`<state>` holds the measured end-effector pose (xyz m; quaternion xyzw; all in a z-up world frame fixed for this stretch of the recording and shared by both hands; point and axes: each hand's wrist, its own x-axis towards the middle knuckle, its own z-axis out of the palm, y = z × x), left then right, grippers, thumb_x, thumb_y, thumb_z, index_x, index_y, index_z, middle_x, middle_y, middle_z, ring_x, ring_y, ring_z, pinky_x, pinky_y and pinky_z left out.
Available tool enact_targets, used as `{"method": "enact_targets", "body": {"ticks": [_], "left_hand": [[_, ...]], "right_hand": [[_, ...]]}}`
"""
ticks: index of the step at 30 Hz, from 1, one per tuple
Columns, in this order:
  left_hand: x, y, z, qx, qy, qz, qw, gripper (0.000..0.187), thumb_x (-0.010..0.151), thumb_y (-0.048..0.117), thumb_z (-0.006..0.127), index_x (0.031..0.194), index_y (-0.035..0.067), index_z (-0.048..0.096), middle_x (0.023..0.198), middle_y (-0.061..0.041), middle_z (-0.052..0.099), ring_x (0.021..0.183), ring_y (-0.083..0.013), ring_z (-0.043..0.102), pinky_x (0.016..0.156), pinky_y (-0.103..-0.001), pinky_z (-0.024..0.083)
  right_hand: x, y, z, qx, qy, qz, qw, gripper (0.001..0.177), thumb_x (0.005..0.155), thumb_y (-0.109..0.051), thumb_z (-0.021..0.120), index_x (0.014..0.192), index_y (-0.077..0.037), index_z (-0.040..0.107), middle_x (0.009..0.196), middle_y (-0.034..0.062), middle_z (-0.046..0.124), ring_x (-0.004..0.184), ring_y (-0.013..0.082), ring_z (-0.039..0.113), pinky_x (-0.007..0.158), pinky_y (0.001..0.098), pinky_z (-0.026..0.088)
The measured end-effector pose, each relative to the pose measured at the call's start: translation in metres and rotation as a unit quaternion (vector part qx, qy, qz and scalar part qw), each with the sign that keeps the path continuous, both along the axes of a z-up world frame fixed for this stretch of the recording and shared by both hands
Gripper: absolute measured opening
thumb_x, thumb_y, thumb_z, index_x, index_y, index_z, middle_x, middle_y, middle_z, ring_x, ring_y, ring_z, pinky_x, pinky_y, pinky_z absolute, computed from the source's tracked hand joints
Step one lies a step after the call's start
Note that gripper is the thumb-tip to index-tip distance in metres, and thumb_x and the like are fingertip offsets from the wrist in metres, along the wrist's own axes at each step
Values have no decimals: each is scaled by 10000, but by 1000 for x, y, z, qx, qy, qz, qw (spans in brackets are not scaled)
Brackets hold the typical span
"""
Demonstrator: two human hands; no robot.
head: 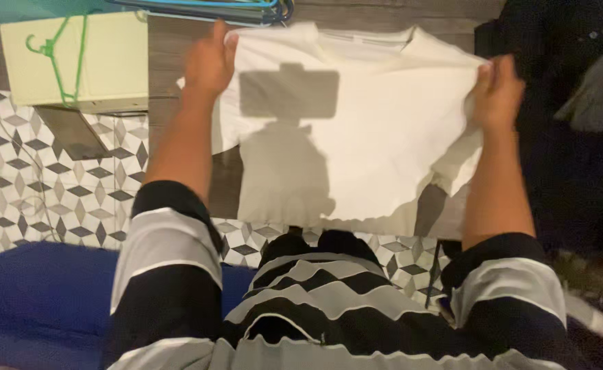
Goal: The person picks up t-shirts from a pile on a table, places each on a plastic hanger, and hangs them on a metal clothing rack. The person repeats this process for several shirts of different colors and designs.
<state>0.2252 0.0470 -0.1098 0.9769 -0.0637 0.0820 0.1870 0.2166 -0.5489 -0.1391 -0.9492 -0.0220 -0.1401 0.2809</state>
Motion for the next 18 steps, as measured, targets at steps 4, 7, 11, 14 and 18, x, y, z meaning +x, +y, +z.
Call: {"method": "enact_targets", "body": {"ticks": [4,7,11,14,18], "left_hand": [[-2,-21,-54,34,86,52,994,280,1095,363,507,1152,90,536,883,-229,712,824,-480,657,675,-591,479],[-1,-24,-63,61,133,82,986,260,1106,366,495,1156,115,543,878,-215,712,833,-474,661,682,-595,478],[23,-15,-50,127,183,105,969,275,1127,364,484,1162,96,538,844,-231,707,810,-472,654,663,-582,485],[40,-17,-46,109,116,115,981,255,1110,342,559,1244,129,596,1127,-208,684,955,-464,636,804,-593,467],[21,-49,-62,142,-4,122,982,422,987,261,656,1375,105,602,1375,-187,539,1236,-400,492,978,-586,383]], "right_hand": [[11,14,-65,-69,-11,-5,998,223,1107,-261,662,1088,-42,632,866,221,690,769,425,692,646,497,520],[29,13,-92,-132,-27,0,991,251,1085,-288,692,1023,-50,640,841,193,701,732,415,691,617,493,528],[65,17,-101,-180,-4,15,983,270,1131,-301,687,1009,-63,646,852,179,707,675,378,686,580,465,522],[86,35,-97,-156,63,-15,986,302,1135,-336,703,1033,-55,664,798,212,680,724,418,668,651,518,512],[81,59,-82,-177,20,-6,984,221,973,-230,727,1101,-55,683,1037,255,667,1011,461,603,852,594,445]]}}
